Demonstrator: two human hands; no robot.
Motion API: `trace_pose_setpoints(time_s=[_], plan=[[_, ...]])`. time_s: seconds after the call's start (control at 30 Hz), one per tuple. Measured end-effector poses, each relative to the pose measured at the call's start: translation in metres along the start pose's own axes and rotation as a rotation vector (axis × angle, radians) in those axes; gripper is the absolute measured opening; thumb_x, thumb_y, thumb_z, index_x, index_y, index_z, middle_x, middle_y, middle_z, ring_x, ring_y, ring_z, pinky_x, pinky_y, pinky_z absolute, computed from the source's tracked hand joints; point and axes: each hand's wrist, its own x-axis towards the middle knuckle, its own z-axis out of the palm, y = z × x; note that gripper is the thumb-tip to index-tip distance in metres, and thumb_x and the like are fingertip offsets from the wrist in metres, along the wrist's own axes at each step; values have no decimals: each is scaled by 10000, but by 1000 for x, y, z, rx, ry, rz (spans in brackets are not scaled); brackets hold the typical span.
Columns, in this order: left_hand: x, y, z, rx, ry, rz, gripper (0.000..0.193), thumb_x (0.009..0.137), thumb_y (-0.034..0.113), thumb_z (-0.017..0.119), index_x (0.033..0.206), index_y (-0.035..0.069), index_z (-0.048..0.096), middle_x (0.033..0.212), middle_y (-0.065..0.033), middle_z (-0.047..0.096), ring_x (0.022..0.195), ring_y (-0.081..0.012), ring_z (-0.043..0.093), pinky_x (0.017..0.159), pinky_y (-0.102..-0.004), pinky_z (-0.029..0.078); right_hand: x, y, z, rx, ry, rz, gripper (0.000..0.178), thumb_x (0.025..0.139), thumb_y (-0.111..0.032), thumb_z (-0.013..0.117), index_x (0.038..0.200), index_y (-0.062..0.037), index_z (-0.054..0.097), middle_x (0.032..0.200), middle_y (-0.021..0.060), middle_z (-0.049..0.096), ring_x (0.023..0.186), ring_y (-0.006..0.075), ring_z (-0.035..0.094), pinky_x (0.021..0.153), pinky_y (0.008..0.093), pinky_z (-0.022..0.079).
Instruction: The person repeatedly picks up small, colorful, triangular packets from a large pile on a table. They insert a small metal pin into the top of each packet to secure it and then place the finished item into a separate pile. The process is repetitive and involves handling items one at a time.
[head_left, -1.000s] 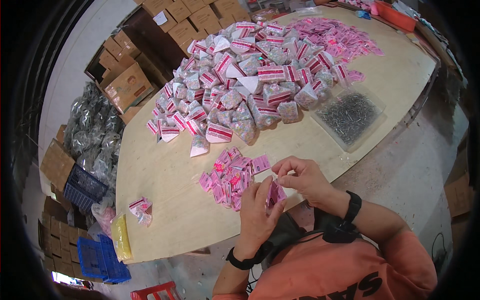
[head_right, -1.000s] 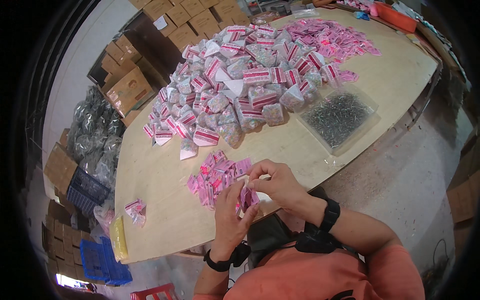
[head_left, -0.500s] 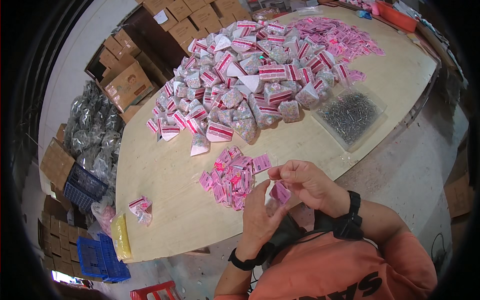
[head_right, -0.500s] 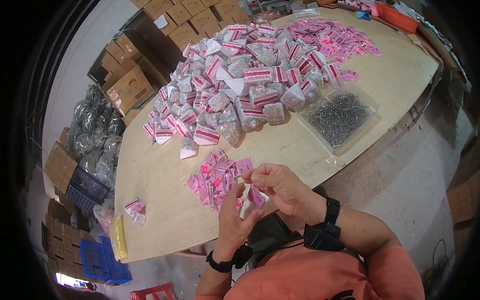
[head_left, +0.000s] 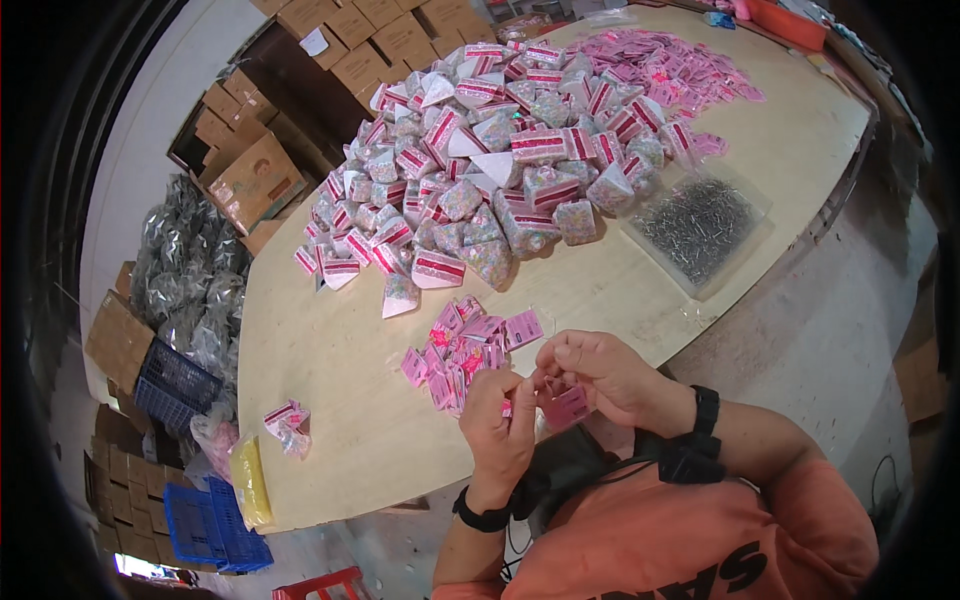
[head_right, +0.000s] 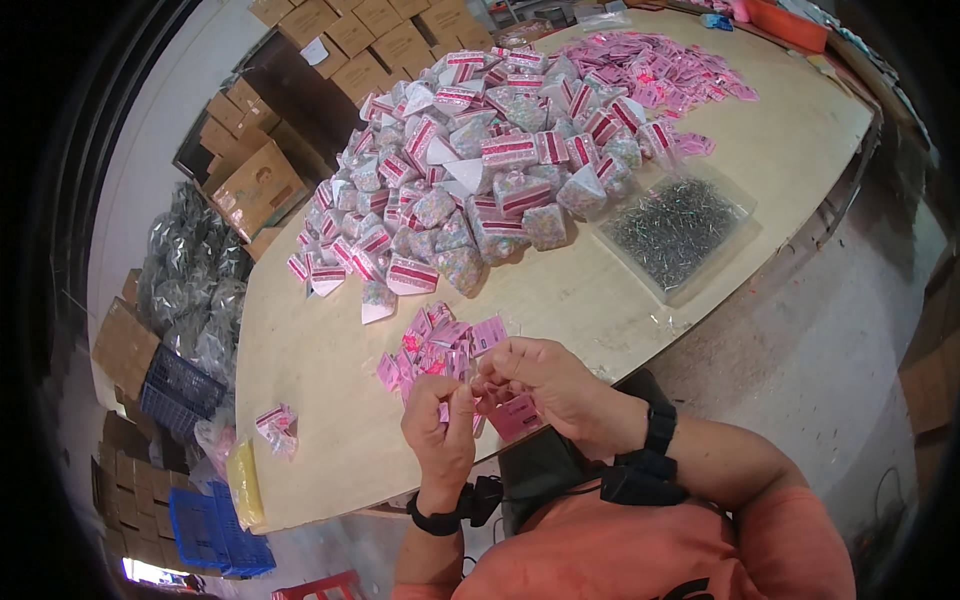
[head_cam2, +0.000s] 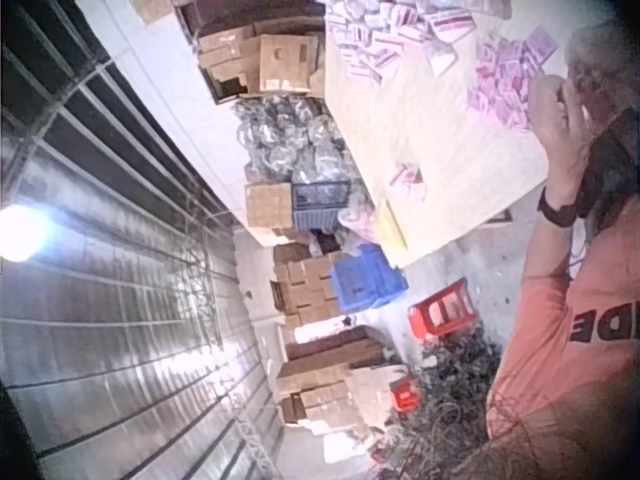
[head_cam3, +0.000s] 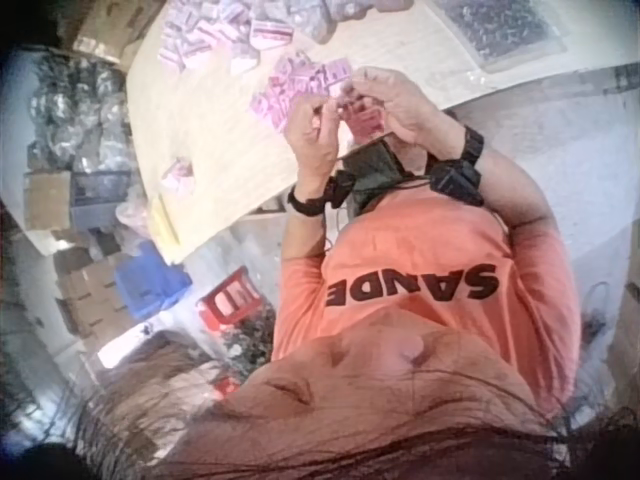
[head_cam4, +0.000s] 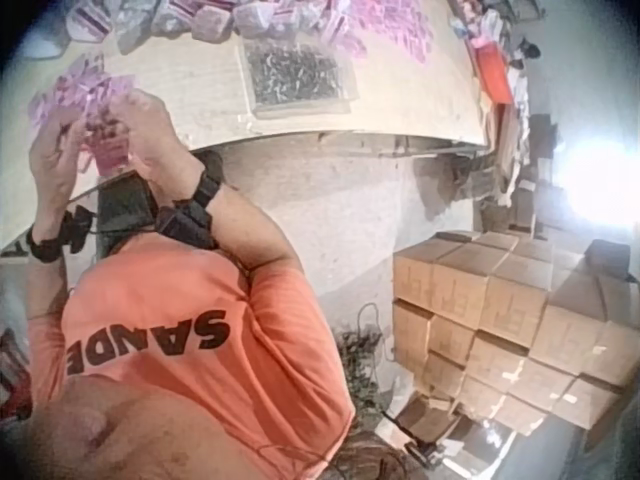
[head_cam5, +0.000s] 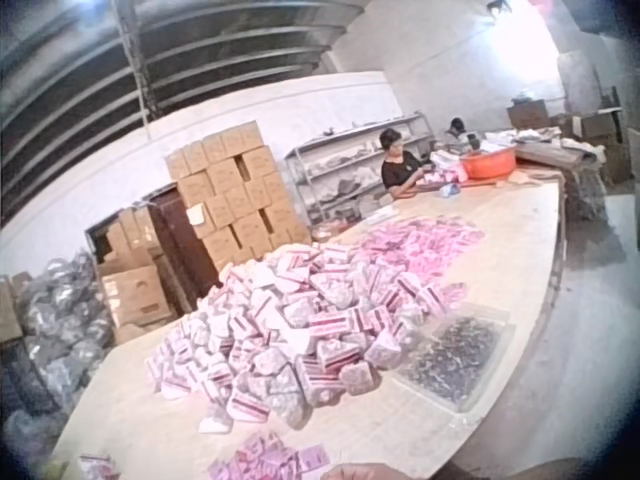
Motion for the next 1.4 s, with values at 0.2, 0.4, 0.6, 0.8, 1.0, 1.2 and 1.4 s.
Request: trace_pose_setpoints(time_s=[0.2, 0.4, 0.6, 0.8, 1.0, 1.2, 1.4], plan=[[-3, 1, 2, -59, -26, -20, 39, 813, 29, 583, 798, 25, 547, 718, -59, 533, 638, -159, 504, 583, -272, 395, 0, 5, -6, -141, -63, 48, 154, 880, -183, 582, 845, -33, 576, 732, 55, 597, 618, 110, 574, 571, 211, 458], [7, -6, -17, -558, -521, -386, 532, 793, 188, 526, 1292, 33, 428, 1256, -141, 479, 1195, -245, 432, 987, -341, 318, -4, -2, -8, -324, -131, 181, 174, 861, -172, 606, 814, -6, 588, 656, 77, 609, 541, 122, 583, 498, 208, 461], [4, -23, -21, -519, -648, -230, 538, 823, 304, 517, 1258, -3, 446, 1243, -130, 474, 1162, -242, 456, 957, -338, 368, -7, -4, -1, -302, -77, 254, 153, 845, -148, 622, 764, -19, 602, 644, 83, 608, 507, 102, 563, 477, 199, 438], [-3, -9, -24, -274, -437, -77, 272, 823, 204, 579, 1017, 13, 575, 993, -107, 583, 895, -206, 558, 767, -311, 449, -3, 5, -15, -219, -134, 255, 150, 851, -147, 612, 795, -8, 608, 630, 90, 606, 518, 125, 581, 498, 214, 468], [-14, -2, -22, -65, -333, -67, 68, 807, 64, 608, 770, 21, 571, 677, -79, 538, 603, -198, 513, 557, -289, 401, -1, 8, -9, -418, -174, 198, 79, 827, -71, 583, 883, -21, 559, 743, 72, 591, 610, 150, 616, 555, 220, 492], [-17, -6, -12, -295, -207, -331, 138, 867, 96, 577, 756, 21, 546, 627, 5, 490, 554, -64, 435, 496, -221, 348, -6, 4, 6, -720, -140, 54, 203, 783, -15, 537, 981, -37, 495, 744, 31, 560, 701, 156, 614, 589, 293, 478], [-24, -16, -4, -550, -145, -504, 157, 904, 106, 515, 766, 35, 532, 620, 28, 465, 539, -34, 397, 480, -179, 313, -17, -1, 25, -1422, -84, -352, 168, 809, -138, 569, 927, -40, 501, 740, 129, 561, 701, 307, 592, 596, 402, 456]])
